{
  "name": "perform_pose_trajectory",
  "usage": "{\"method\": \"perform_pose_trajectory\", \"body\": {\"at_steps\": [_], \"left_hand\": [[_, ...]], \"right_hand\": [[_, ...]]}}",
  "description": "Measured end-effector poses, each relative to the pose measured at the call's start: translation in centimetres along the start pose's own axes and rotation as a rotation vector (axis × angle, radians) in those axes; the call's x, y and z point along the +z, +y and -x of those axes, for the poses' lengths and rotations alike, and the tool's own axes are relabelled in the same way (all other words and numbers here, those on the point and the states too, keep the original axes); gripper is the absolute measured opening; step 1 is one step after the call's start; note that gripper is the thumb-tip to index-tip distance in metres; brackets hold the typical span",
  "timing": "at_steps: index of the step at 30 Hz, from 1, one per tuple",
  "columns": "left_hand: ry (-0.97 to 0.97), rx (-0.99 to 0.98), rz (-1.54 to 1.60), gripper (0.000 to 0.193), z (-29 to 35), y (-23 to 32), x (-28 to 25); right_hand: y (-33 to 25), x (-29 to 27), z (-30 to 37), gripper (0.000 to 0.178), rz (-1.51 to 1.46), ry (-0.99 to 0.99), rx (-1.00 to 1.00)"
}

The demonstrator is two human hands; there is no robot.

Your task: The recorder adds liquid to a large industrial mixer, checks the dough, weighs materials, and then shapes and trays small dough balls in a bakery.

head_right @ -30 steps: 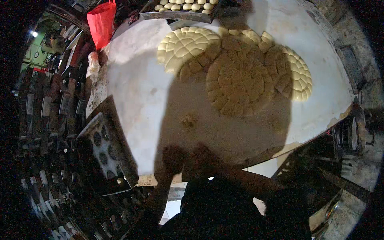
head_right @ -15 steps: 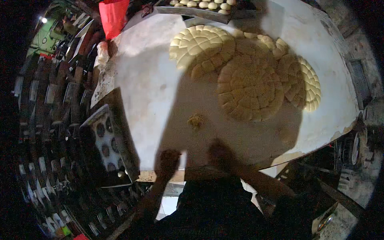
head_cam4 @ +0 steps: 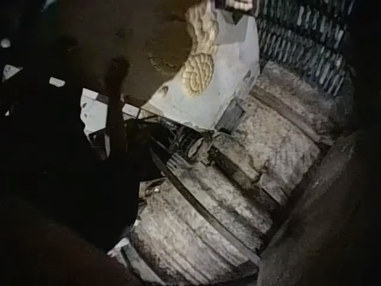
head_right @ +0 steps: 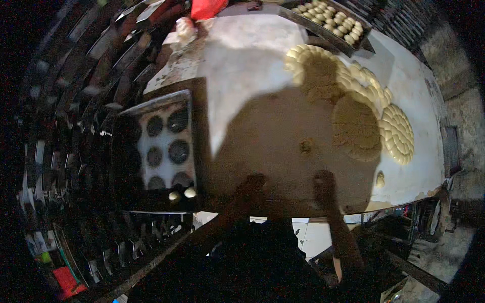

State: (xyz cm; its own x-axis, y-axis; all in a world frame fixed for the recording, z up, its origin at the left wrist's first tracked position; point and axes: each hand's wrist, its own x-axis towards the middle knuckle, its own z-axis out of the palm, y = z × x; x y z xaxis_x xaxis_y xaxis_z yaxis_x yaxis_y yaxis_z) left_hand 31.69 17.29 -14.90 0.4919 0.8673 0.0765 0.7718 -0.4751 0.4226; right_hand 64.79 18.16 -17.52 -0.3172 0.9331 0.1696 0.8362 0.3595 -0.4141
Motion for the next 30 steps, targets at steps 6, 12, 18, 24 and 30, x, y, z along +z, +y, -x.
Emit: {"method": "perform_pose_trajectory", "body": {"at_steps": [6,12,18,24,30], "left_hand": [[0.104,-0.359,0.569,0.034,7.2,-3.5,-13.7],[0.301,-0.375,0.175,0.041,14.3,-17.8,-16.1],[-0.056,-0.525,0.204,0.043,13.8,-16.8,-17.6],[0.002,-0.532,0.212,0.066,7.7,-13.3,-21.6],[-0.527,0.382,0.457,0.085,-18.6,-3.6,-19.8]], "right_hand": [[-6.6,-2.5,-3.0,0.027,0.092,-0.186,-0.14],[-32.8,5.6,-15.2,0.025,-0.545,-0.046,-0.419],[-35.4,7.9,-18.9,0.027,-0.234,-0.081,-0.654],[-22.2,1.0,-12.3,0.018,-0.284,0.211,-0.042],[-3.8,-2.8,-3.8,0.016,-0.065,0.013,0.513]]}}
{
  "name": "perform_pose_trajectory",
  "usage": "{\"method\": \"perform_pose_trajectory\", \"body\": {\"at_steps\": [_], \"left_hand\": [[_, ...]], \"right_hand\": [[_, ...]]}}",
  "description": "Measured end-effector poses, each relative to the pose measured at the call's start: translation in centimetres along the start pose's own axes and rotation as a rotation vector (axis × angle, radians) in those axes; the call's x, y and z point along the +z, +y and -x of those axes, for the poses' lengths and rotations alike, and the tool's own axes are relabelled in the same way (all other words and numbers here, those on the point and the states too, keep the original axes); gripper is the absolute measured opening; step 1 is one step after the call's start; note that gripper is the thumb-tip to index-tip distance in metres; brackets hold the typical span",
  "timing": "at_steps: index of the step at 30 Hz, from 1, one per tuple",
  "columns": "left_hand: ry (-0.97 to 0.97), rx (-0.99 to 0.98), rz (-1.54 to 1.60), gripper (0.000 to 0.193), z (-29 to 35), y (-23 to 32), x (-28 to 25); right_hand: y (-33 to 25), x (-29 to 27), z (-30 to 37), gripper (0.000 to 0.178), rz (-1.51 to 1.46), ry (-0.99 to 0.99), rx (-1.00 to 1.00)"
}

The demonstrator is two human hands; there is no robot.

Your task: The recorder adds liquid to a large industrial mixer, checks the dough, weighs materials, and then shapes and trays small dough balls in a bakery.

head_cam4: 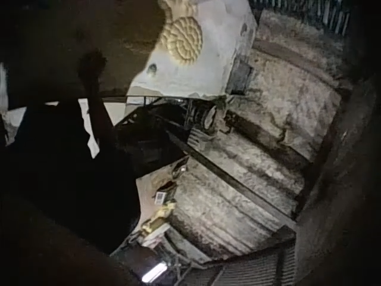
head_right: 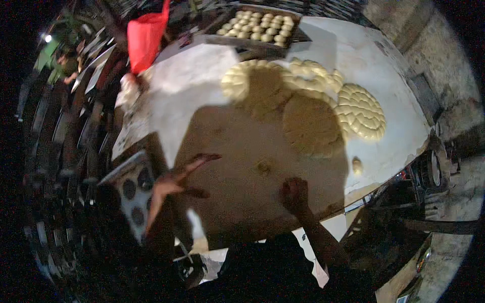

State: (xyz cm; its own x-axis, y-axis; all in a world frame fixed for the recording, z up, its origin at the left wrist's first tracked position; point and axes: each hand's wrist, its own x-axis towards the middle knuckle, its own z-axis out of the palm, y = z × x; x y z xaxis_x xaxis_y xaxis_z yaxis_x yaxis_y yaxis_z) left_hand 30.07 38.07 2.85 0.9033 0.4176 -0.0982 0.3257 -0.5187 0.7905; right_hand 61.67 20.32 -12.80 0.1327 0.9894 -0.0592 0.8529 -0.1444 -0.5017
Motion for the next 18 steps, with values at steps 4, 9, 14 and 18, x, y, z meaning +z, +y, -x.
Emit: {"method": "perform_pose_trajectory", "body": {"at_steps": [4,9,14,18], "left_hand": [[0.191,-0.25,0.364,0.058,-17.2,-14.8,-3.2],[0.983,-0.634,0.365,0.05,-23.3,-30.9,-10.5],[0.696,-0.757,-0.281,0.051,-35.1,-25.7,-5.1],[0.486,-0.448,0.807,0.033,-22.7,-28.2,-16.1]], "right_hand": [[9.0,1.0,2.4,0.023,0.353,0.077,-0.16],[6.4,-3.2,-0.3,0.03,0.128,-0.55,-0.071],[12.2,1.4,4.3,0.029,0.105,-0.325,-0.01],[8.3,-1.7,1.7,0.031,-0.29,-0.163,-0.139]]}}
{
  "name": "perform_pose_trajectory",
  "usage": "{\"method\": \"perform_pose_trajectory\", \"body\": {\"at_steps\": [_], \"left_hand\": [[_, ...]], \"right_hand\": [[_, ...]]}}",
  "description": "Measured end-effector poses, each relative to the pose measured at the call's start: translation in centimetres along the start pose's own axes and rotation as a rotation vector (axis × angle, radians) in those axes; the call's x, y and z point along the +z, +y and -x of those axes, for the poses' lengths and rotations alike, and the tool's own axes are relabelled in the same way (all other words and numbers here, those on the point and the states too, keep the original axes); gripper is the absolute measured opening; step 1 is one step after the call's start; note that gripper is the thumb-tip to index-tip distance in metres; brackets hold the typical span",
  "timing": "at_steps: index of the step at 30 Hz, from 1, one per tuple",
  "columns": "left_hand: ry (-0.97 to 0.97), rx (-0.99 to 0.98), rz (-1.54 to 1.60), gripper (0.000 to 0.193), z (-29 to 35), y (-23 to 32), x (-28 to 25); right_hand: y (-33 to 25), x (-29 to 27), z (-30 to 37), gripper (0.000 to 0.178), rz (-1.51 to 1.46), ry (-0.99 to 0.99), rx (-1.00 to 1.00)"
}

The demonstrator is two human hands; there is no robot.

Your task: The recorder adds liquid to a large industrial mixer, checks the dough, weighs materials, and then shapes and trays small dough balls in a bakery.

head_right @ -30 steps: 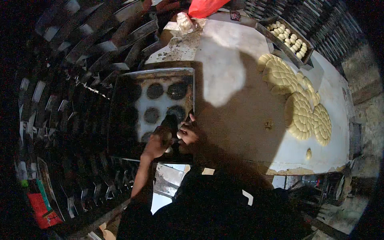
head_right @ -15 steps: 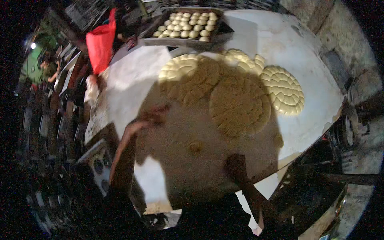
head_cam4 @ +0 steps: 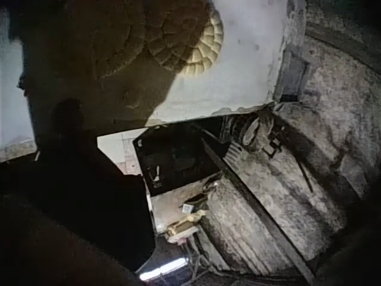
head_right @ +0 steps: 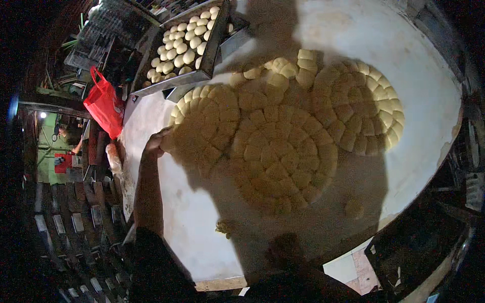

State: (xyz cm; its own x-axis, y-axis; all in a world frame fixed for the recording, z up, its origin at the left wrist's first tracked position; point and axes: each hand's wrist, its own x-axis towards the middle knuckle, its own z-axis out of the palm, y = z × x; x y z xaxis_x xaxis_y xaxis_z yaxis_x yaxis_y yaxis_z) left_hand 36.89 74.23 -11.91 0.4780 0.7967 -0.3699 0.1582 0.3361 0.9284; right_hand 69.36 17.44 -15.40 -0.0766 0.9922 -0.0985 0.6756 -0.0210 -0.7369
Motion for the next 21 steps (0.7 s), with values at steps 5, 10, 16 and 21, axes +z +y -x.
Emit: {"method": "perform_pose_trajectory", "body": {"at_steps": [5,10,16,21], "left_hand": [[0.141,-0.286,0.028,0.033,-1.2,-1.3,8.1],[0.218,0.101,0.259,0.046,5.1,-8.1,11.1],[0.795,0.265,0.151,0.036,25.0,-19.5,10.6],[0.579,0.391,0.129,0.036,38.5,-21.2,16.5]], "right_hand": [[2.1,3.5,1.1,0.026,-0.005,0.096,0.07],[-0.6,-1.4,-1.2,0.025,0.325,-0.206,0.227],[-1.1,0.2,-1.3,0.017,0.086,0.186,0.068],[-4.3,0.8,1.1,0.018,-0.11,0.364,0.065]]}}
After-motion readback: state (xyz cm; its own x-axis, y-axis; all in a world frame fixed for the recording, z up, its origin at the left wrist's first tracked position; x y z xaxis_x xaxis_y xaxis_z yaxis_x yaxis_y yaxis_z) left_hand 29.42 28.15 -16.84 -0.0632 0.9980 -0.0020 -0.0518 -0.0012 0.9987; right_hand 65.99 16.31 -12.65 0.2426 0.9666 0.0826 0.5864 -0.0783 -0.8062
